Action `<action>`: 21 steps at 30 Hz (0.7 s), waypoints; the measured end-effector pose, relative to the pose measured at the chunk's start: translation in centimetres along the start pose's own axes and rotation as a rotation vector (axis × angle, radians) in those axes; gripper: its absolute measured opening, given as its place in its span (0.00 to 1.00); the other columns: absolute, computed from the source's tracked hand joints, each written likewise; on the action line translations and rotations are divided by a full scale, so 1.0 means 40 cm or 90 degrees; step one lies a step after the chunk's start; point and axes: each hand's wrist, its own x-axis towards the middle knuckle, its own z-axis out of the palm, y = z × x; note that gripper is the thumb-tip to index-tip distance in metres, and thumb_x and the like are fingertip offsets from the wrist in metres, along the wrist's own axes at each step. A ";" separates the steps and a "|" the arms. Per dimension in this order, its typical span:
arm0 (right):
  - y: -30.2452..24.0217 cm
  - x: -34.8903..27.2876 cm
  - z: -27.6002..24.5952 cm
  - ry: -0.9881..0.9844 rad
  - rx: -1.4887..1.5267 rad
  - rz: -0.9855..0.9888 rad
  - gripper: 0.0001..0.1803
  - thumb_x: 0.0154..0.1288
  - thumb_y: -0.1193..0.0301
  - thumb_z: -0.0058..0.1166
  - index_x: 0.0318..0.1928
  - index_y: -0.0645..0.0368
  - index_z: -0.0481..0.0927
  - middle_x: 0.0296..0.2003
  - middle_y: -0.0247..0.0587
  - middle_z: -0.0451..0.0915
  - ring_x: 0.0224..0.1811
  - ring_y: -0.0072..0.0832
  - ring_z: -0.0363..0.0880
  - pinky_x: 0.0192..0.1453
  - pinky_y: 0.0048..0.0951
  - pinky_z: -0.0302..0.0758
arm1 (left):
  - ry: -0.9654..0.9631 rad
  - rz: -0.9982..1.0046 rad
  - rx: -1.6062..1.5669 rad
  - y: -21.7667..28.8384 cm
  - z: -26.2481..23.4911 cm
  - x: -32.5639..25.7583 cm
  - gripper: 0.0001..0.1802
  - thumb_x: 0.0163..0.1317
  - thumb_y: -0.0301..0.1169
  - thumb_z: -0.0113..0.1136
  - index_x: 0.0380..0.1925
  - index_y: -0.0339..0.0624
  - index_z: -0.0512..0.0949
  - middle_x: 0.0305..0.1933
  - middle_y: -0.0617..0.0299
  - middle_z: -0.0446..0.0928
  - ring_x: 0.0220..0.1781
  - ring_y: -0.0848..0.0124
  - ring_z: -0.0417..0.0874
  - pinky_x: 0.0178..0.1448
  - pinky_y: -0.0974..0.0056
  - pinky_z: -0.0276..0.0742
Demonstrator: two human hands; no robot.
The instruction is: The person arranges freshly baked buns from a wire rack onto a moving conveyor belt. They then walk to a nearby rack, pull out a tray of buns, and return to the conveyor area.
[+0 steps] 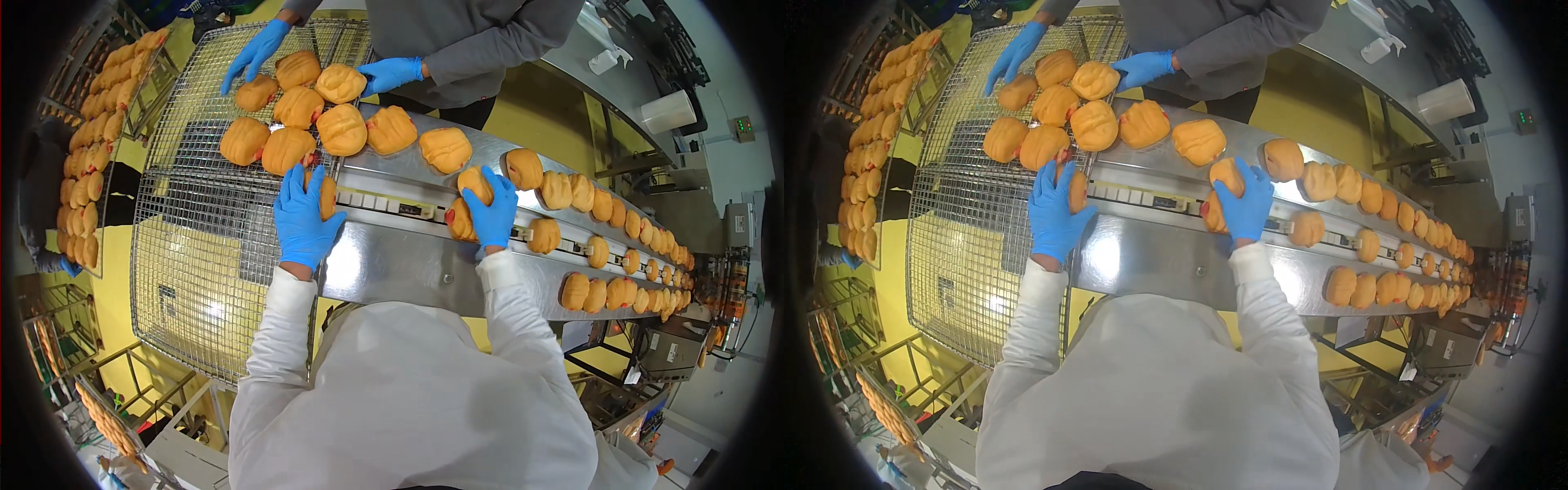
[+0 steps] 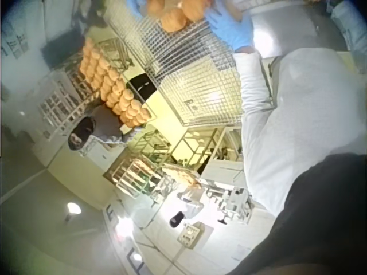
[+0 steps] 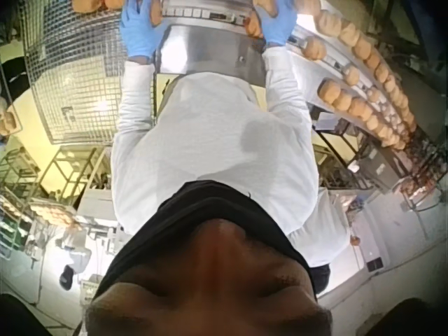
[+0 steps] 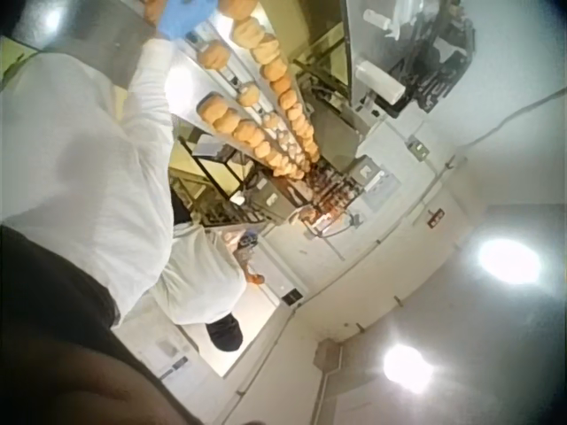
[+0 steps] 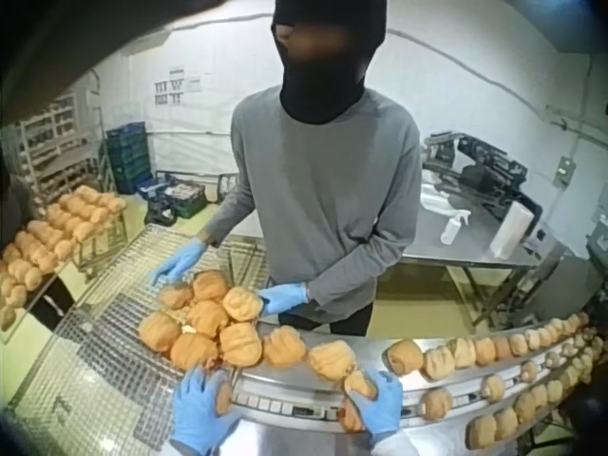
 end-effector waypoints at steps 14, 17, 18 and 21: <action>-0.041 -0.136 0.105 0.098 0.358 0.216 0.19 0.62 0.70 0.68 0.55 0.53 0.89 0.62 0.51 0.79 0.61 0.44 0.77 0.67 0.40 0.73 | 0.145 0.004 -0.138 0.022 0.001 -0.022 0.36 0.55 0.38 0.75 0.65 0.46 0.76 0.69 0.45 0.71 0.70 0.45 0.70 0.72 0.46 0.67; -0.045 -0.156 0.057 0.105 0.082 -0.090 0.24 0.61 0.71 0.68 0.60 0.50 0.85 0.59 0.50 0.79 0.58 0.46 0.79 0.65 0.42 0.75 | 0.150 0.038 -0.240 0.074 -0.017 -0.046 0.37 0.56 0.39 0.75 0.66 0.46 0.76 0.70 0.43 0.69 0.71 0.43 0.70 0.72 0.45 0.68; -0.047 -0.167 0.041 0.051 0.056 -0.095 0.26 0.60 0.71 0.68 0.61 0.49 0.84 0.60 0.51 0.78 0.59 0.47 0.78 0.65 0.44 0.75 | 0.141 0.051 -0.272 0.097 -0.015 -0.060 0.37 0.56 0.39 0.75 0.67 0.47 0.75 0.71 0.43 0.68 0.71 0.43 0.70 0.72 0.45 0.68; -0.040 -0.184 -0.010 -0.099 0.008 -0.068 0.28 0.59 0.70 0.68 0.62 0.48 0.82 0.62 0.55 0.75 0.60 0.52 0.77 0.66 0.47 0.75 | -0.078 0.210 -0.125 0.156 0.002 -0.109 0.44 0.55 0.40 0.76 0.73 0.49 0.70 0.76 0.38 0.63 0.74 0.40 0.68 0.73 0.44 0.68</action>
